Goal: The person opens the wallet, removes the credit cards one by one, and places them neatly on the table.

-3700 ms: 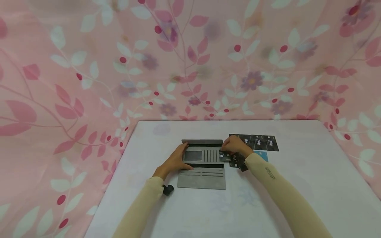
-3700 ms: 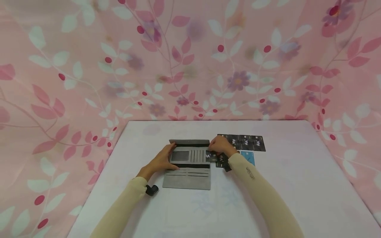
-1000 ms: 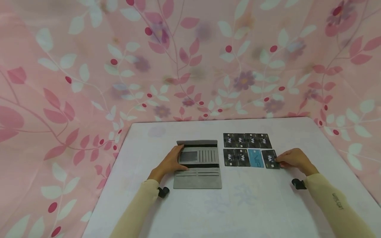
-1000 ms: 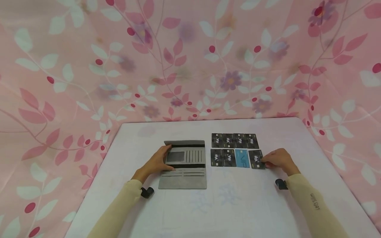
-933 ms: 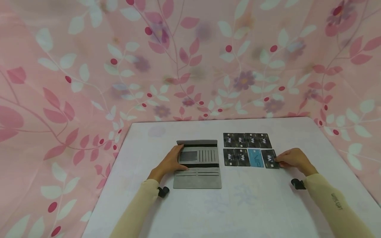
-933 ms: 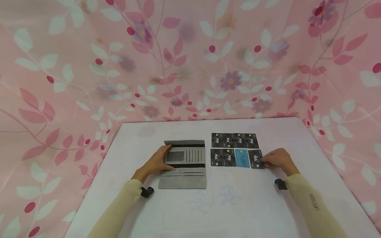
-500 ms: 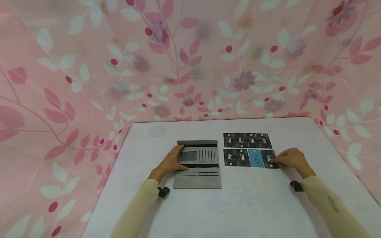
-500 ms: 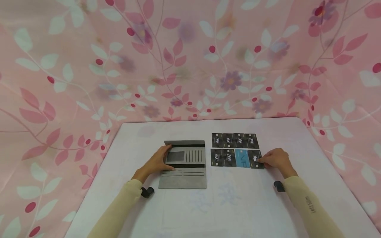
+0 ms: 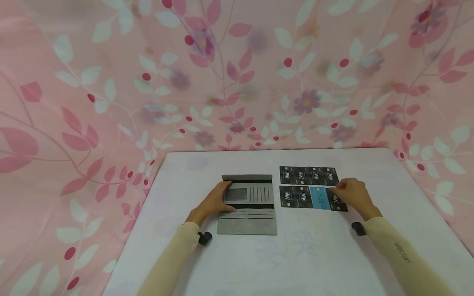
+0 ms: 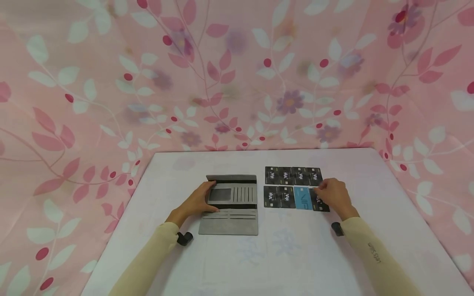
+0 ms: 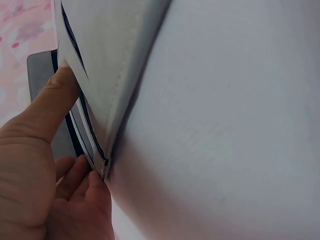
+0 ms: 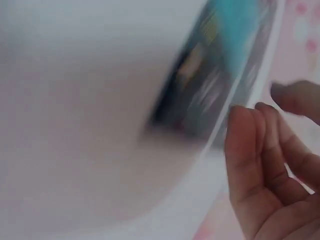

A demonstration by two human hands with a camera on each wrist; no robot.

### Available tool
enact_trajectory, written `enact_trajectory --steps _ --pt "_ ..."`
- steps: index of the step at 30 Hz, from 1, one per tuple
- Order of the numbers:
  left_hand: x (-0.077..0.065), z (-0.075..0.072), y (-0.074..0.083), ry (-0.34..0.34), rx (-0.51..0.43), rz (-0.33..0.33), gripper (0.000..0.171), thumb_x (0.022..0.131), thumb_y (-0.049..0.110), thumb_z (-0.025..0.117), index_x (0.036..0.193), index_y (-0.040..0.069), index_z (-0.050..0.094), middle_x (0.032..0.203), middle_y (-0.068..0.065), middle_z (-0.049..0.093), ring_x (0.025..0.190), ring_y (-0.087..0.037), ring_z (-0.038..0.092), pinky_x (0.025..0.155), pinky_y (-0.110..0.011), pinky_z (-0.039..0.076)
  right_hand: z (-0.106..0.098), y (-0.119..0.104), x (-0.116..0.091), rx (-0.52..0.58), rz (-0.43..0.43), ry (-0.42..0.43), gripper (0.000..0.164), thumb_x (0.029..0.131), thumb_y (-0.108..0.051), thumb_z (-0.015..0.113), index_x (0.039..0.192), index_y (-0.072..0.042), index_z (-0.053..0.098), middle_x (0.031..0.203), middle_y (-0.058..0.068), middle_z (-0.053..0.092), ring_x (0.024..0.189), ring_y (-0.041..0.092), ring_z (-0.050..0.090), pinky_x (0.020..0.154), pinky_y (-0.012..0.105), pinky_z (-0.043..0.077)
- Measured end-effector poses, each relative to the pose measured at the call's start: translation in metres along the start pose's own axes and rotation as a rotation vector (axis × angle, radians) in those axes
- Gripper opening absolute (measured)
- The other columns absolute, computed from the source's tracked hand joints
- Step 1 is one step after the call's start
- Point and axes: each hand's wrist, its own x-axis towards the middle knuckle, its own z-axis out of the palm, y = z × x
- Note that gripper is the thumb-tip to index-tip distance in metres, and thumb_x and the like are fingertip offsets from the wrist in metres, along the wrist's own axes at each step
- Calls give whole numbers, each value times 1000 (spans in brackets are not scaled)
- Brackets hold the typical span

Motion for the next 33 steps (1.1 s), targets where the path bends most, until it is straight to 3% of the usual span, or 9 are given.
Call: enact_trajectory --steps 3,11,15,21,25,28,33 --pt "2 -2 2 2 18 25 108 66 36 91 149 1 31 146 -15 37 134 -28 39 111 -43 34 15 -32 2 31 -164 49 24 89 -23 70 89 1 70 80 10 65 72 25 59 61 39 53" --pt "-1 -1 9 29 93 57 102 68 36 90 148 5 35 137 -9 34 126 -25 34 104 -39 40 56 -133 6 158 -491 -32 7 90 -13 70 91 -7 72 79 -2 66 71 13 60 63 32 54" --pt "-7 2 18 114 180 92 95 66 32 92 141 3 41 130 -9 32 122 -26 32 97 -37 46 68 -170 6 180 -637 -60 12 90 -6 67 101 -4 73 93 1 70 83 13 64 73 32 57" --pt "-23 5 37 246 377 125 80 68 24 91 129 4 44 130 -9 34 124 -23 34 81 -29 55 76 -204 3 52 -806 -77 17 93 -5 63 107 -5 73 101 4 71 88 14 66 77 33 57" --pt "-38 5 50 284 446 148 62 76 13 84 125 4 47 126 -9 37 120 -23 38 68 -24 55 77 -208 0 12 -838 -86 14 91 -4 66 102 -4 74 97 5 71 86 15 67 74 32 57" --pt "-48 5 58 296 462 164 51 80 7 78 122 4 50 124 -11 41 117 -24 41 64 -23 54 75 -208 -1 43 -812 -116 10 89 -2 68 96 -4 75 91 4 72 80 12 65 70 30 57" --pt "-64 5 64 311 480 153 45 81 5 73 121 5 52 124 -12 45 116 -23 43 61 -21 53 73 -215 2 91 -745 -200 8 85 -2 71 92 -5 76 88 3 71 78 12 65 69 32 57"
